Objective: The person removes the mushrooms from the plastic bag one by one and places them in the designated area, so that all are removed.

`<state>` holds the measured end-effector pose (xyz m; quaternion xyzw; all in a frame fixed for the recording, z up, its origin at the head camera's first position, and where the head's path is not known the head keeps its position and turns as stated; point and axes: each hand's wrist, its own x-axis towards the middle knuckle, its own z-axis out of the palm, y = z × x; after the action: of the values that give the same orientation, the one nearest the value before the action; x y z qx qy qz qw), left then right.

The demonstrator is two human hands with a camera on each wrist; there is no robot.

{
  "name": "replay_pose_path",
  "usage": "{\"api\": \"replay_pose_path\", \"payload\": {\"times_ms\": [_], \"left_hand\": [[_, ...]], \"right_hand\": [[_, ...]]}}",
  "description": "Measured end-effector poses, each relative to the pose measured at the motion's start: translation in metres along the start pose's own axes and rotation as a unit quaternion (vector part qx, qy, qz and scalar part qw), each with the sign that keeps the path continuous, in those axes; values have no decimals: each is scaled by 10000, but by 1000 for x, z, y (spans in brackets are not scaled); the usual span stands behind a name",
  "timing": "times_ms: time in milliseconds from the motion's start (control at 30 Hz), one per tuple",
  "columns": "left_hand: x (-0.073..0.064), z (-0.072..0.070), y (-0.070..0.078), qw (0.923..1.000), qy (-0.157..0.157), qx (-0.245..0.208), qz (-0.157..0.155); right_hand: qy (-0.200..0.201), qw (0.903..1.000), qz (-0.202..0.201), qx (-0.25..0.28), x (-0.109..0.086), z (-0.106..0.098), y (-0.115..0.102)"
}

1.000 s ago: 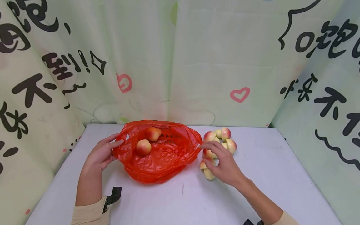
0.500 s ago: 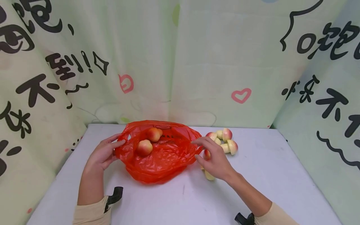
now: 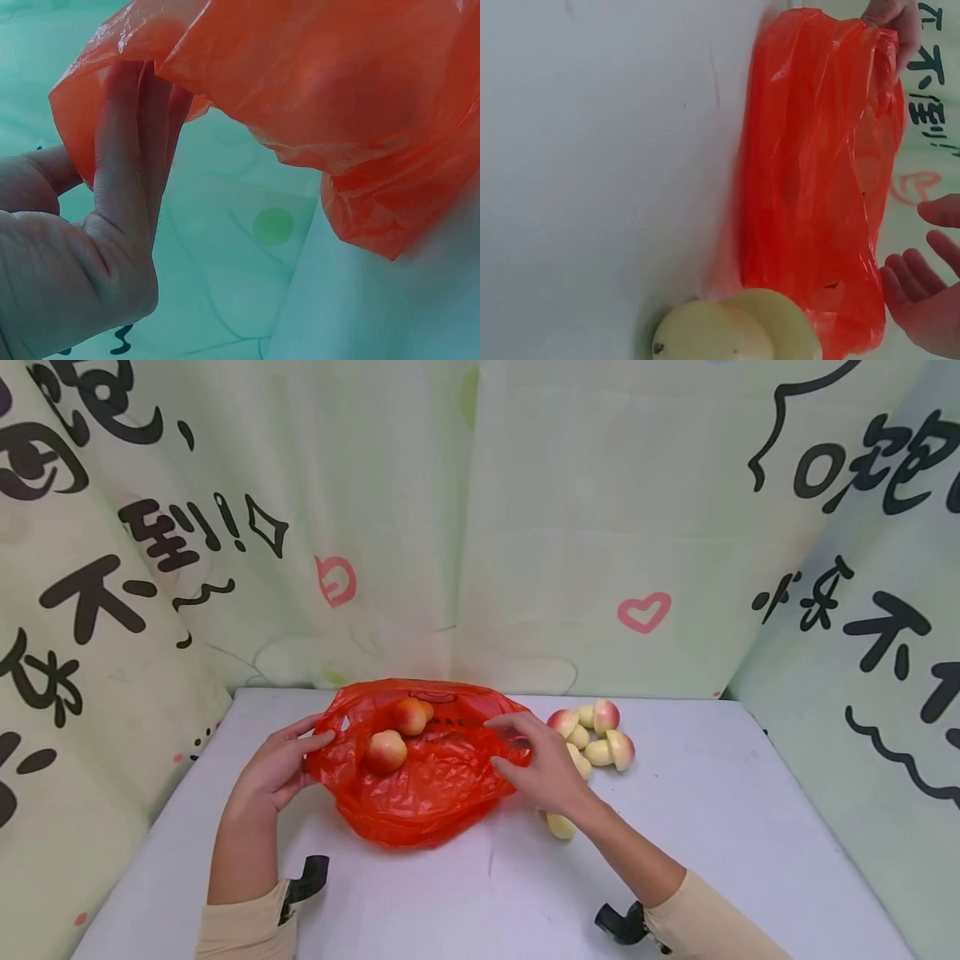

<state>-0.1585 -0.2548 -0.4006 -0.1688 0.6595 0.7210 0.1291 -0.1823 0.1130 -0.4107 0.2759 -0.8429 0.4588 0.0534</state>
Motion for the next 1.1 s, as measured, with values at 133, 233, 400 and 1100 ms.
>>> {"api": "replay_pose_path", "payload": {"times_ms": [133, 233, 400, 1100], "left_hand": [[0, 0, 1, 10000, -1, -14, -6], [0, 0, 1, 10000, 9, 3, 8], [0, 0, 0, 10000, 64, 14, 11], [0, -1, 0, 10000, 90, -27, 1]], "right_hand": [[-96, 9995, 281, 142, 10, 8, -4], [-171, 9990, 391, 100, 19, 13, -6], [-412, 9981, 454, 109, 33, 21, -8], [-1540, 9866, 453, 295, 87, 59, -26]]}}
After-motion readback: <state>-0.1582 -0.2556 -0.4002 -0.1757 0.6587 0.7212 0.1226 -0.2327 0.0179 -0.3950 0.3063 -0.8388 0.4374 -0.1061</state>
